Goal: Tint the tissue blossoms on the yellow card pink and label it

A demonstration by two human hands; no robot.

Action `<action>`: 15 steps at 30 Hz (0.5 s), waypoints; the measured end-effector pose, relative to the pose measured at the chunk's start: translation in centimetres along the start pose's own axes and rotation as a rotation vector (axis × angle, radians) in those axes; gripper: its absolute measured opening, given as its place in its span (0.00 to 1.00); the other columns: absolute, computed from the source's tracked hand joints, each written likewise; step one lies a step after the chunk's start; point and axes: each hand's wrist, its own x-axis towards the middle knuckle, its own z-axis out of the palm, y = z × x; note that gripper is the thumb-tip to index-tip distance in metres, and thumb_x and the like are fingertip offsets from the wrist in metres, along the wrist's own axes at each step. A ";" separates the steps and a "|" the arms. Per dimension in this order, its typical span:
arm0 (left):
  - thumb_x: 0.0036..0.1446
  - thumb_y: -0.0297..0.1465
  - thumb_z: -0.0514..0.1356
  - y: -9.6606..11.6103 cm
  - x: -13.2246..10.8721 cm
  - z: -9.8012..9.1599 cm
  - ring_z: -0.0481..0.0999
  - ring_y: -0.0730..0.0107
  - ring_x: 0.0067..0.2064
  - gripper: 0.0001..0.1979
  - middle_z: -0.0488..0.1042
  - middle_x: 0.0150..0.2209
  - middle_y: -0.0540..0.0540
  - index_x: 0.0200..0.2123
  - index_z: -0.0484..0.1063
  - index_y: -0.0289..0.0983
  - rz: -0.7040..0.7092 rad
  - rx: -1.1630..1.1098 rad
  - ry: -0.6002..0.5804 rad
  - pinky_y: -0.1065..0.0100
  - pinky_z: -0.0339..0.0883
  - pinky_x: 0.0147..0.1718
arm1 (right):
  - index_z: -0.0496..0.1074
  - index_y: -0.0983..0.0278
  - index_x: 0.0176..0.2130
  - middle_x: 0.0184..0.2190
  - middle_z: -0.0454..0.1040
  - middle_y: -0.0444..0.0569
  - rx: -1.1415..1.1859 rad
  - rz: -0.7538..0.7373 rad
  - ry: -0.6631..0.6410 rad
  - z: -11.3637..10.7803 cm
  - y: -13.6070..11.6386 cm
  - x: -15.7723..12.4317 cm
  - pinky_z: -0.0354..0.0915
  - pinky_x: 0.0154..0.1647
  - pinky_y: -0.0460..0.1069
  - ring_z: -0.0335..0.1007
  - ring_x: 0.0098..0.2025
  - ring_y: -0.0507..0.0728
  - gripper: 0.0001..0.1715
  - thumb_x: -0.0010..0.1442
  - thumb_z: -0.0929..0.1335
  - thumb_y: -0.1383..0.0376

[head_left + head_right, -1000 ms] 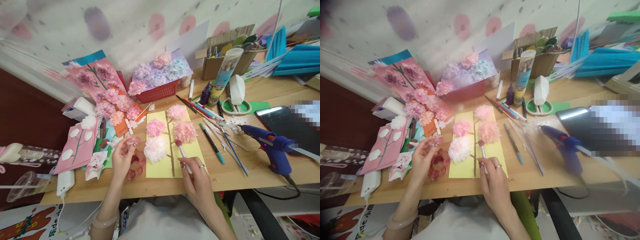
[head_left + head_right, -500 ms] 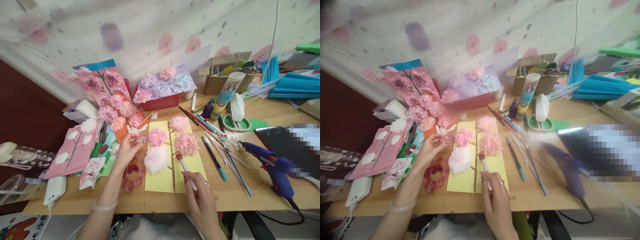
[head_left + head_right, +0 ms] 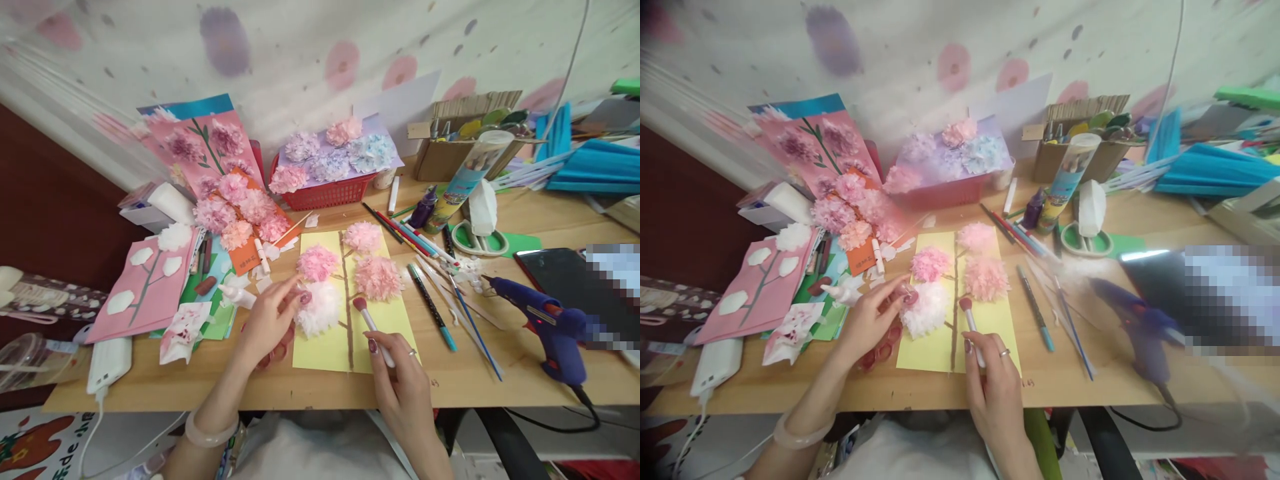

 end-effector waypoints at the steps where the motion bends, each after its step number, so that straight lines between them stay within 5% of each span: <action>1: 0.61 0.36 0.60 -0.2 0.0 0.2 0.74 0.57 0.56 0.17 0.78 0.52 0.44 0.53 0.75 0.44 0.010 0.025 0.051 0.55 0.64 0.57 | 0.72 0.60 0.47 0.32 0.71 0.46 0.002 0.002 0.004 0.0 0.0 0.0 0.62 0.25 0.46 0.68 0.29 0.54 0.11 0.70 0.62 0.67; 3: 0.64 0.36 0.56 -0.5 0.2 0.4 0.71 0.58 0.58 0.19 0.76 0.54 0.44 0.57 0.72 0.43 0.033 0.063 0.118 0.55 0.61 0.60 | 0.72 0.60 0.46 0.32 0.70 0.46 0.011 0.007 0.004 0.1 -0.1 0.0 0.61 0.25 0.46 0.67 0.28 0.53 0.10 0.70 0.62 0.67; 6: 0.60 0.33 0.60 -0.8 0.8 0.9 0.75 0.60 0.50 0.18 0.80 0.46 0.46 0.54 0.75 0.43 0.065 0.087 0.059 0.57 0.66 0.55 | 0.72 0.60 0.47 0.32 0.69 0.46 0.032 0.023 -0.005 0.2 -0.2 0.0 0.60 0.24 0.46 0.67 0.29 0.53 0.11 0.70 0.62 0.67; 10: 0.61 0.31 0.57 0.0 1.3 2.0 0.75 0.60 0.48 0.21 0.79 0.48 0.44 0.58 0.72 0.42 0.079 0.065 0.068 0.55 0.66 0.53 | 0.72 0.60 0.46 0.32 0.69 0.46 0.043 0.053 0.003 0.2 -0.3 -0.2 0.60 0.24 0.46 0.67 0.30 0.54 0.11 0.70 0.61 0.66; 15: 0.52 0.31 0.66 0.5 1.5 2.1 0.78 0.60 0.47 0.14 0.80 0.43 0.47 0.44 0.76 0.43 0.052 -0.063 0.032 0.58 0.69 0.49 | 0.71 0.60 0.46 0.32 0.70 0.45 0.019 0.003 0.012 -0.1 -0.2 -0.1 0.62 0.26 0.46 0.68 0.30 0.53 0.10 0.70 0.62 0.67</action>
